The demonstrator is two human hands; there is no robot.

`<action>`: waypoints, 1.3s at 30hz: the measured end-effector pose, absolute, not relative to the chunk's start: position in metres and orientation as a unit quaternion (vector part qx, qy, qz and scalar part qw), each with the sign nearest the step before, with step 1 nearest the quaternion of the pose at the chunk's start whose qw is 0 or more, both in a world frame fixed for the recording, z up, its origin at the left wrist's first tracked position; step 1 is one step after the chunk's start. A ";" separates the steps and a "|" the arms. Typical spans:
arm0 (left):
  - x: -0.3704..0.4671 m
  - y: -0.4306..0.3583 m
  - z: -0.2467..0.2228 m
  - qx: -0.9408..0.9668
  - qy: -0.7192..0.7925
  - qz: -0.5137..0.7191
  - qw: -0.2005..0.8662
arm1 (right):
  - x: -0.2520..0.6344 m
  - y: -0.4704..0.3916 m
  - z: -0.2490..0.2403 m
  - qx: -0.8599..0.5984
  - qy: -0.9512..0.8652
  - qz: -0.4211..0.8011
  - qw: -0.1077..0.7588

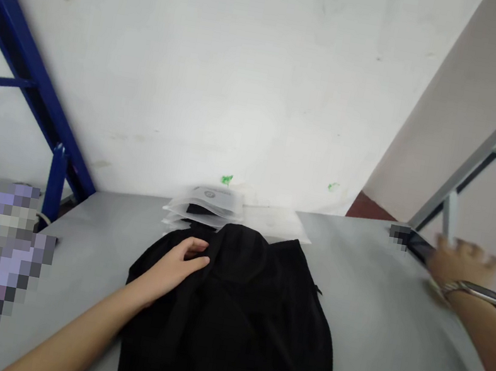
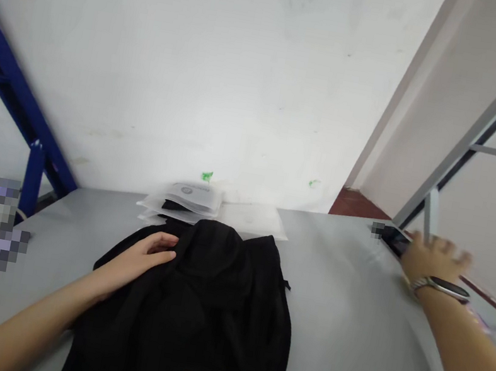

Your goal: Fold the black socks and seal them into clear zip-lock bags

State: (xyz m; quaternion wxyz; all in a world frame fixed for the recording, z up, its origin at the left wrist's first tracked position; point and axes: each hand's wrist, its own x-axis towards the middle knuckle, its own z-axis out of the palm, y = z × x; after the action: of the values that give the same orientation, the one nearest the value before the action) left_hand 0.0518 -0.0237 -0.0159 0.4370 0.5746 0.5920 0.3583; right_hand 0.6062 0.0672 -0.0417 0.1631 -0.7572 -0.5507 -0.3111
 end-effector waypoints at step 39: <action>0.051 -0.030 -0.001 0.598 0.546 0.362 0.462 | 0.289 0.029 -0.018 -0.251 -0.956 -0.120 0.097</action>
State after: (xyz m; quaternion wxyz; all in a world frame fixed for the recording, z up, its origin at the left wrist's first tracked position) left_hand 0.0509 -0.0297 -0.0015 0.4621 0.5977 0.5462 0.3618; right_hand 0.2887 0.0292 -0.0177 0.0965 -0.2514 -0.9555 -0.1202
